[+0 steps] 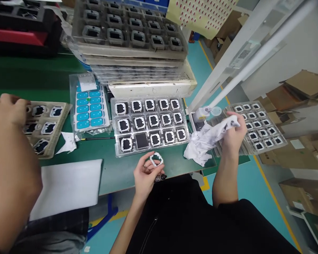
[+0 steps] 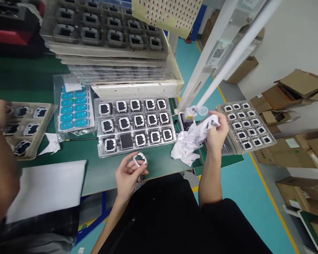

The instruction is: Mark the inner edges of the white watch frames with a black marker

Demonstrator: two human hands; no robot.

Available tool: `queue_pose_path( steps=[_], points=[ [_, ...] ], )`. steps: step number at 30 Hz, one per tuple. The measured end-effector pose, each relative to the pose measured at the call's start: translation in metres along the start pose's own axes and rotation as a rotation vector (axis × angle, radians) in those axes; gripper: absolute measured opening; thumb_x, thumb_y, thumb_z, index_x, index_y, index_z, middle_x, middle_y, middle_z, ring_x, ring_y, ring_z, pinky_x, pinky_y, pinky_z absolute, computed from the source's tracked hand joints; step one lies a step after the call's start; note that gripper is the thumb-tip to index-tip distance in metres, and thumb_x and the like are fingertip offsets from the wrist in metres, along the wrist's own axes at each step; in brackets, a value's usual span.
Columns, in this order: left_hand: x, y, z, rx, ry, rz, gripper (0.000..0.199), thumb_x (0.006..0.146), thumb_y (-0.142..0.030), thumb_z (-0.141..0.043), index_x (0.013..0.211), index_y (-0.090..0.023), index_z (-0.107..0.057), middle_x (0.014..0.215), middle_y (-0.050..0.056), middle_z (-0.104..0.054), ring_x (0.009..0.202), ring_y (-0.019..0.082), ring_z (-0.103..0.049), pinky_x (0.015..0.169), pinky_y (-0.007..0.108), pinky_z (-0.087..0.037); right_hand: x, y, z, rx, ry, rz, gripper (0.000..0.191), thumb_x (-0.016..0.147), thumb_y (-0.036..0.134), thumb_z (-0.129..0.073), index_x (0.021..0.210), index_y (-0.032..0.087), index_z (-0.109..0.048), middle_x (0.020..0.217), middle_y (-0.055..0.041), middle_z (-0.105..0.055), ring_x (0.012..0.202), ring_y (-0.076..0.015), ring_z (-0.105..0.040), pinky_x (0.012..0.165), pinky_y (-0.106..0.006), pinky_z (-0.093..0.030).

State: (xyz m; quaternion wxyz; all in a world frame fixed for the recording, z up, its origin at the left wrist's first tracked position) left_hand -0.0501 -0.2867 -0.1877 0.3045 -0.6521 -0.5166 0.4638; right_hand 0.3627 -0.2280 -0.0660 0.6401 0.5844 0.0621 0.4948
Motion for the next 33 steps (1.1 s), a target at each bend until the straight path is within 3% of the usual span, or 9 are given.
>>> queue_pose_path(
  steps=[2,4,11,14,19,23,26,30,33],
  points=[
    [0.000,-0.001,-0.001,0.013,0.014,0.010,0.073,0.078,-0.040,-0.112,0.138,-0.020,-0.076,0.093,0.003,-0.088,0.061,0.017,-0.082,0.065,0.029,-0.074,-0.022,0.020,0.006,0.010,-0.016,-0.017,0.021,0.099,0.045,-0.075,0.111,0.031,-0.085,0.098,-0.0027,-0.079,0.085,-0.0268,-0.076,0.081,-0.045,-0.066],
    [-0.001,-0.002,-0.002,0.031,0.024,0.007,0.072,0.078,-0.039,-0.112,0.138,-0.020,-0.077,0.094,0.003,-0.089,0.062,0.018,-0.082,0.065,0.029,-0.074,-0.041,0.034,0.001,0.004,0.017,-0.019,0.017,0.094,0.043,-0.082,0.106,0.032,-0.087,0.097,-0.0023,-0.082,0.090,-0.0278,-0.079,0.083,-0.044,-0.067],
    [-0.001,-0.004,-0.002,0.068,0.016,-0.002,0.070,0.079,-0.041,-0.112,0.136,-0.020,-0.077,0.093,0.002,-0.089,0.061,0.019,-0.082,0.064,0.030,-0.073,-0.067,0.054,-0.023,0.181,0.035,0.069,0.009,0.100,0.048,-0.086,0.105,0.041,-0.089,0.104,-0.0021,-0.089,0.103,-0.0331,-0.088,0.098,-0.060,-0.075],
    [0.000,-0.004,-0.002,0.065,-0.009,0.001,0.071,0.077,-0.043,-0.112,0.135,-0.019,-0.077,0.092,0.002,-0.088,0.060,0.018,-0.082,0.064,0.030,-0.073,-0.068,0.060,-0.034,0.242,0.147,0.089,0.010,0.103,0.045,-0.083,0.109,0.044,-0.091,0.111,-0.0007,-0.092,0.117,-0.0353,-0.089,0.113,-0.068,-0.073],
    [0.000,-0.007,-0.007,0.076,0.004,0.026,0.071,0.078,-0.043,-0.112,0.134,-0.018,-0.077,0.092,0.003,-0.088,0.060,0.017,-0.082,0.062,0.029,-0.072,-0.079,0.066,-0.048,0.267,0.326,0.047,0.019,0.109,0.043,-0.077,0.121,0.044,-0.092,0.112,0.0005,-0.094,0.124,-0.0341,-0.090,0.122,-0.067,-0.070],
    [-0.001,-0.008,-0.010,0.083,0.010,0.025,0.072,0.077,-0.042,-0.113,0.134,-0.018,-0.077,0.092,0.002,-0.088,0.059,0.017,-0.081,0.062,0.028,-0.072,-0.089,0.072,-0.054,0.364,0.266,0.004,0.018,0.106,0.054,-0.083,0.120,0.042,-0.085,0.094,0.0008,-0.090,0.084,-0.0300,-0.090,0.089,-0.058,-0.079],
    [-0.001,-0.009,-0.010,0.089,0.010,0.010,0.073,0.076,-0.042,-0.113,0.135,-0.018,-0.076,0.092,0.002,-0.088,0.060,0.017,-0.082,0.063,0.027,-0.072,-0.094,0.076,-0.059,0.466,0.226,-0.053,0.030,0.102,0.061,-0.088,0.118,0.042,-0.072,0.081,0.0051,-0.083,0.057,-0.0245,-0.078,0.066,-0.049,-0.076],
    [0.000,-0.010,-0.009,0.093,0.018,0.002,0.073,0.076,-0.043,-0.113,0.134,-0.018,-0.076,0.093,0.002,-0.089,0.059,0.016,-0.081,0.061,0.025,-0.070,-0.095,0.076,-0.063,0.685,0.272,-0.118,0.039,0.102,0.065,-0.089,0.110,0.041,-0.060,0.063,0.0128,-0.071,0.035,-0.0175,-0.054,0.041,-0.035,-0.057],
    [0.000,-0.012,-0.009,0.102,0.013,0.002,0.073,0.076,-0.043,-0.114,0.133,-0.019,-0.076,0.091,0.002,-0.089,0.059,0.016,-0.081,0.061,0.026,-0.071,-0.093,0.073,-0.066,0.778,0.333,-0.183,0.043,0.102,0.069,-0.088,0.103,0.038,-0.058,0.049,0.0154,-0.050,0.032,-0.0134,-0.032,0.036,-0.028,-0.038]
  ],
)
Point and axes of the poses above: each hand's wrist, its own x-axis towards the middle knuckle, its own z-axis out of the back of the hand, y = z × x, the point moved 7 cm from there along x, towards the middle knuckle
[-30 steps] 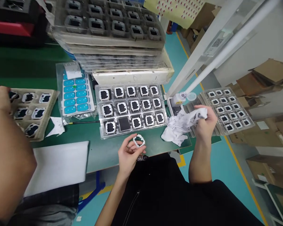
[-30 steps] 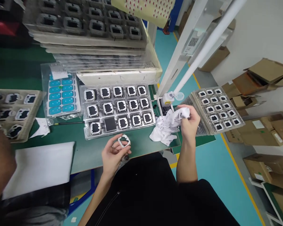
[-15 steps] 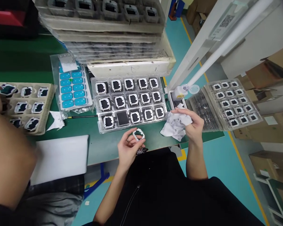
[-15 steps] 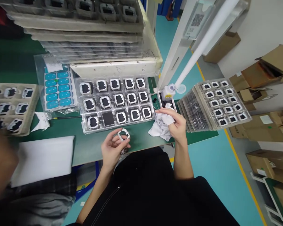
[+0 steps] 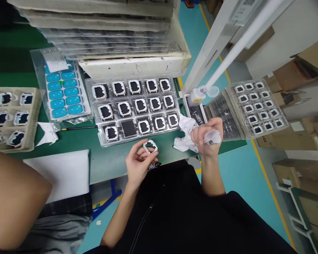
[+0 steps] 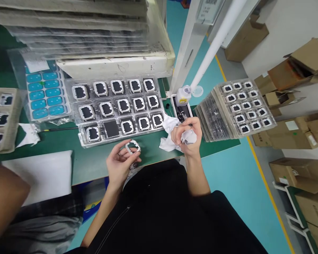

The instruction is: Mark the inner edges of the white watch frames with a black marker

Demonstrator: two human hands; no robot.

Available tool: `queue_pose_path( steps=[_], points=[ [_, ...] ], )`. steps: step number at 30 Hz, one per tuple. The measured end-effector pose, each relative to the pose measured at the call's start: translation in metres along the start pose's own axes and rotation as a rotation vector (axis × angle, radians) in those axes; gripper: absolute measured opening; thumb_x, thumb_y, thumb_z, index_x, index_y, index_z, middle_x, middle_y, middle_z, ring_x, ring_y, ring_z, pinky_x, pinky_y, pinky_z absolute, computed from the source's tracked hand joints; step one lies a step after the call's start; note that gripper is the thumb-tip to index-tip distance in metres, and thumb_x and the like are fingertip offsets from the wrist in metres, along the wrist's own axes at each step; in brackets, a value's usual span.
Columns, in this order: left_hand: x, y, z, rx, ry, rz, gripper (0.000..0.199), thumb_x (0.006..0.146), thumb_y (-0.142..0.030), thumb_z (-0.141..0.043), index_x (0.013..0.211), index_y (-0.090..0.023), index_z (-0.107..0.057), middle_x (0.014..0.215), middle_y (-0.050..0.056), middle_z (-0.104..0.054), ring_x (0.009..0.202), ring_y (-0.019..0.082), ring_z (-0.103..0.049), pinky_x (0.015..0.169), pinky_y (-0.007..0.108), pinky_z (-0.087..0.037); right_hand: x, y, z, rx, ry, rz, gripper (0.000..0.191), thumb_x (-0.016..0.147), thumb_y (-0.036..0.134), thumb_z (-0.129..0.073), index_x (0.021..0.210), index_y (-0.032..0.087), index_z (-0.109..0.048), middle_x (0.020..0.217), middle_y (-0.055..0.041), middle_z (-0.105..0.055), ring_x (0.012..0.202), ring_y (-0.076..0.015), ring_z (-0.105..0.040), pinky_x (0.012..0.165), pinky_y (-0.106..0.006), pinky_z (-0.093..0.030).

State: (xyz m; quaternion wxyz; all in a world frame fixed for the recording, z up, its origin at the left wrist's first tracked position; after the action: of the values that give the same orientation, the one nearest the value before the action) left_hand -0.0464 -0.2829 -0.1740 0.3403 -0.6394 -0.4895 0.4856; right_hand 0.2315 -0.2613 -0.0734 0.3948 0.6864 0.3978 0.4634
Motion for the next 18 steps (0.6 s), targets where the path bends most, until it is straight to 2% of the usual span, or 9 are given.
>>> queue_pose_path(
  steps=[2,4,8,12,15,18],
  points=[
    [0.000,-0.001,-0.002,0.003,0.004,-0.001,0.072,0.076,-0.042,-0.114,0.133,-0.019,-0.076,0.091,0.002,-0.089,0.059,0.016,-0.081,0.062,0.026,-0.071,0.001,0.000,-0.001,0.046,0.030,-0.007,0.042,0.103,0.067,-0.089,0.101,0.036,-0.060,0.048,0.0152,-0.042,0.036,-0.0117,-0.025,0.039,-0.027,-0.032],
    [-0.001,-0.001,-0.005,0.000,0.020,-0.003,0.071,0.076,-0.041,-0.114,0.133,-0.019,-0.076,0.092,0.002,-0.089,0.060,0.017,-0.082,0.064,0.027,-0.072,0.001,0.001,-0.003,0.074,0.060,0.005,0.038,0.103,0.061,-0.091,0.100,0.036,-0.063,0.050,0.0141,-0.041,0.039,-0.0108,-0.023,0.042,-0.026,-0.031],
    [0.001,0.000,-0.012,-0.038,0.064,-0.024,0.071,0.078,-0.041,-0.113,0.134,-0.021,-0.076,0.094,0.001,-0.089,0.061,0.016,-0.083,0.064,0.025,-0.072,-0.001,-0.003,-0.011,0.074,0.113,0.007,0.024,0.103,0.050,-0.089,0.104,0.034,-0.071,0.057,0.0092,-0.052,0.044,-0.0122,-0.035,0.047,-0.028,-0.037],
    [0.005,0.003,-0.014,-0.056,0.104,-0.059,0.068,0.081,-0.041,-0.112,0.135,-0.022,-0.075,0.094,0.000,-0.088,0.062,0.016,-0.084,0.063,0.023,-0.071,-0.003,-0.005,-0.010,0.020,0.104,0.035,0.027,0.101,0.048,-0.092,0.097,0.033,-0.070,0.065,0.0063,-0.057,0.048,-0.0124,-0.043,0.045,-0.027,-0.037],
    [0.007,0.003,-0.014,-0.059,0.134,-0.086,0.066,0.085,-0.039,-0.111,0.137,-0.023,-0.075,0.096,-0.001,-0.088,0.063,0.015,-0.085,0.063,0.023,-0.071,-0.003,-0.005,-0.005,-0.053,0.063,0.085,0.031,0.102,0.045,-0.093,0.093,0.031,-0.067,0.063,0.0087,-0.054,0.042,-0.0091,-0.034,0.040,-0.024,-0.029],
    [0.007,0.003,-0.013,-0.039,0.153,-0.103,0.066,0.086,-0.042,-0.111,0.139,-0.024,-0.074,0.097,-0.001,-0.088,0.063,0.016,-0.085,0.062,0.024,-0.071,-0.005,-0.006,0.004,-0.110,0.007,0.144,0.038,0.099,0.045,-0.095,0.088,0.030,-0.062,0.054,0.0129,-0.040,0.037,-0.0073,-0.021,0.039,-0.026,-0.021]
  ],
)
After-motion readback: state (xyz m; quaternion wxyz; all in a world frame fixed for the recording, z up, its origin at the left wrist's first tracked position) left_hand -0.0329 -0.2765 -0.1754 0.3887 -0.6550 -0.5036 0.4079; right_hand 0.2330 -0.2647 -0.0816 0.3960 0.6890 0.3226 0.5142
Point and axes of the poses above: each hand's wrist, its own x-axis towards the middle knuckle, its own z-axis out of the back of the hand, y = z × x, the point moved 7 cm from there along x, towards the middle knuckle
